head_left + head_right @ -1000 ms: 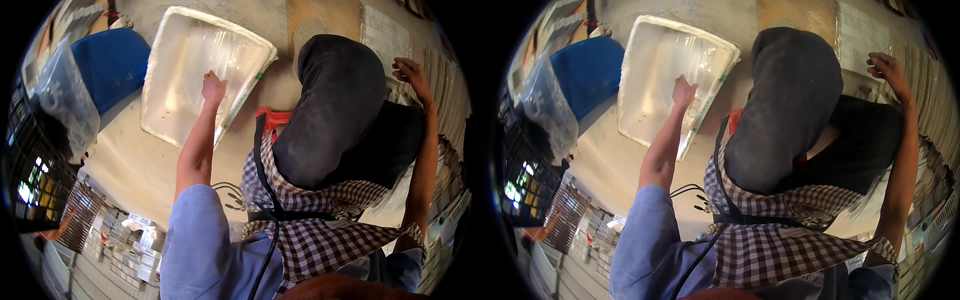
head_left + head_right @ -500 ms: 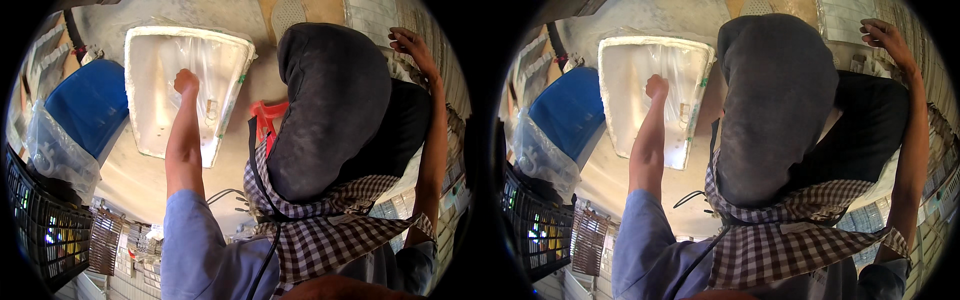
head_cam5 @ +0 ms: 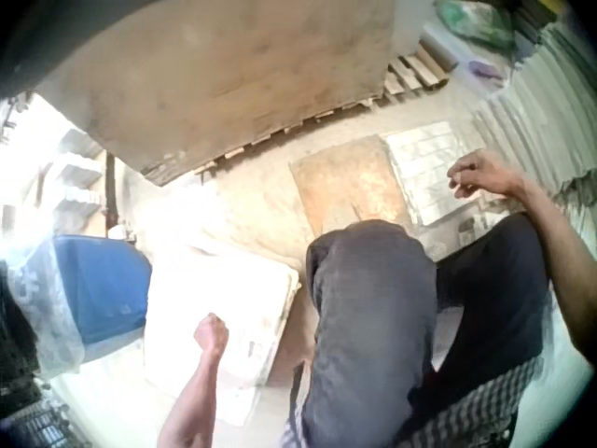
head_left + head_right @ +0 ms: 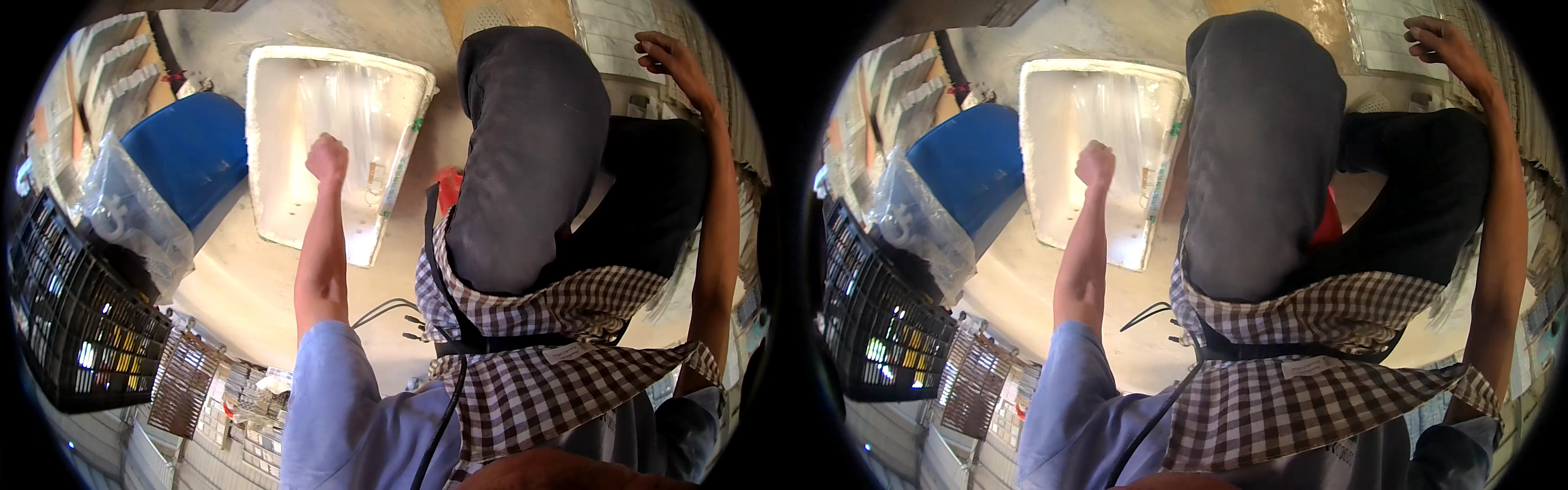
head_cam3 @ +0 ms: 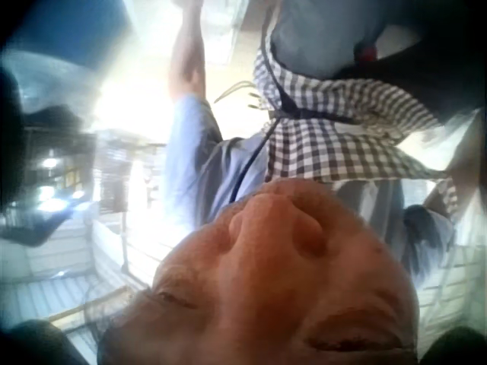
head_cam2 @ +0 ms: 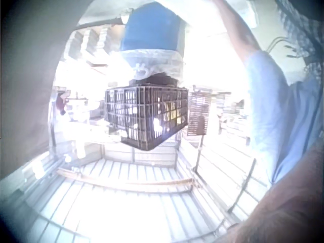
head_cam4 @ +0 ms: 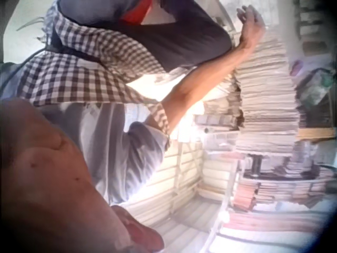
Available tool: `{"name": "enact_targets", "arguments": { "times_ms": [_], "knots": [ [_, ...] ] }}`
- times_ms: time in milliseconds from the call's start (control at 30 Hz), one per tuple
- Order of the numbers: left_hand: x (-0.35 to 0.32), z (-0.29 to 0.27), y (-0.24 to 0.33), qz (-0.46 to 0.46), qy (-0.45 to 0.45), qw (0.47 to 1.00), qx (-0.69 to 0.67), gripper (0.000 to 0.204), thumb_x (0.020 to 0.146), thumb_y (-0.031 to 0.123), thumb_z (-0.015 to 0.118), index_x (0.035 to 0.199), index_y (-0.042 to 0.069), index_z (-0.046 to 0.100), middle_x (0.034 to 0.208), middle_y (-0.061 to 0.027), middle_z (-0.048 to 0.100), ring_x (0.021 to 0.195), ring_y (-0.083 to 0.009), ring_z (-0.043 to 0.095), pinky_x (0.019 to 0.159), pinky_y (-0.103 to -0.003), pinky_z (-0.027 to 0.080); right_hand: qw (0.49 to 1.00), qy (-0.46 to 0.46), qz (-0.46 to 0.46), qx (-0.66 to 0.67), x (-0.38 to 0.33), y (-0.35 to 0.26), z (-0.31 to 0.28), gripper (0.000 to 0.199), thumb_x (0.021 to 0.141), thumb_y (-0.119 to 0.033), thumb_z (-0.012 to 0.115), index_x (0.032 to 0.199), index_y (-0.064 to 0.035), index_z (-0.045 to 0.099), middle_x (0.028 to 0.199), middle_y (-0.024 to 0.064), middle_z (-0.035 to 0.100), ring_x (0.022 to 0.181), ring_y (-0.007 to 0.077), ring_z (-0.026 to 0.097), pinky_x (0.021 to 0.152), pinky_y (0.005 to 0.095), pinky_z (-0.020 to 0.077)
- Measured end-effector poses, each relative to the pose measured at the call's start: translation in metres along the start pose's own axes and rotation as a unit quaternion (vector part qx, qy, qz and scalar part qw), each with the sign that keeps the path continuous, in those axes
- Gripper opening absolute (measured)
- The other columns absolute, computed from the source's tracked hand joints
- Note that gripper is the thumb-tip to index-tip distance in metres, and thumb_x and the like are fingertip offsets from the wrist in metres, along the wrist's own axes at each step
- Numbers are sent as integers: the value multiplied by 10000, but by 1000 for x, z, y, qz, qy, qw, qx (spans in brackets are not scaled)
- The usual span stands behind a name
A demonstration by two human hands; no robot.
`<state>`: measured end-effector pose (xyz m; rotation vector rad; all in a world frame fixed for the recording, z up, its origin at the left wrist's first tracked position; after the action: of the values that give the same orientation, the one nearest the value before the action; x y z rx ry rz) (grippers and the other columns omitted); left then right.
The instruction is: The person sits on a stool on the floor and repeatedly packs stacks of small square tiles into clear plastic bags. They pick up a stack of tiles, place it into a bag retrieved from a white container, and set the packed bag aside. The process is repeated continuously.
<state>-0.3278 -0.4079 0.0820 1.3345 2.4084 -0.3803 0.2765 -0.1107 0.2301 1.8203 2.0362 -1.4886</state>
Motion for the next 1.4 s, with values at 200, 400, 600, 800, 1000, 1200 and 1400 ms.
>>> {"name": "enact_targets", "arguments": {
  "times_ms": [200, 400, 600, 800, 1000, 1200, 1400],
  "knots": [
    [-42, -46, -41, -49, 45, 996, -53, 199, 855, 273, 673, 852, 75, 696, 873, -140, 721, 829, -349, 681, 751, -457, 517, 999, -8, -36, 12, 9, -8, 10, 469, 997, -355, 537, 1296, 4, 568, 1073, 67, 640, 891, 109, 628, 813, 271, 518],
    [-79, -93, -69, 15, 126, 992, -26, 213, 888, 292, 633, 874, 86, 689, 862, -161, 707, 826, -365, 671, 746, -466, 513, 998, 3, -52, 40, 15, -6, 19, 440, 979, -328, 542, 1268, 2, 580, 1018, 46, 636, 835, 96, 627, 736, 259, 523],
    [-109, -106, -82, -25, 76, 997, -20, 186, 869, 270, 639, 889, 93, 690, 860, -152, 711, 830, -351, 678, 743, -460, 519, 993, 10, -84, 79, 31, 6, 23, 435, 957, -343, 560, 1219, 4, 591, 983, 39, 630, 807, 99, 635, 685, 249, 526],
    [-115, -95, -107, -10, 119, 991, 52, 201, 867, 291, 613, 900, 105, 682, 884, -149, 706, 850, -354, 672, 742, -471, 514, 990, 25, -109, 82, 44, 23, 28, 405, 950, -315, 557, 1205, -4, 596, 972, 37, 633, 786, 104, 639, 657, 250, 529],
    [-99, -109, -93, 13, 45, 982, 183, 217, 857, 269, 599, 940, 88, 685, 943, -168, 706, 909, -373, 674, 757, -479, 521, 989, 23, -102, 105, 50, 27, 28, 394, 948, -306, 561, 1203, -8, 600, 970, 39, 639, 774, 104, 639, 648, 251, 529],
    [-109, -103, -101, -71, 116, 991, -12, 188, 857, 262, 632, 867, 92, 713, 902, -172, 719, 843, -368, 700, 737, -472, 542, 989, 22, -102, 105, 55, 31, 31, 396, 954, -312, 563, 1214, -16, 599, 981, 39, 640, 784, 102, 637, 659, 249, 530],
    [-120, -91, -116, -139, 130, 975, -117, 215, 844, 288, 672, 817, 76, 690, 857, -150, 718, 792, -335, 692, 689, -467, 532, 989, 34, -97, 102, 55, 34, 30, 421, 961, -332, 554, 1231, -11, 594, 1008, 40, 644, 802, 102, 637, 690, 255, 538]
  ]
}}
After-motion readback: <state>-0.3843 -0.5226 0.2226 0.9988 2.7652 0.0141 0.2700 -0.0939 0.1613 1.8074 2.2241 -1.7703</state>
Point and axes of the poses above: each hand's wrist, its own x-axis towards the middle knuckle, its own z-axis out of the palm, y = z × x, the point moved 2 cm from there along x, towards the middle knuckle
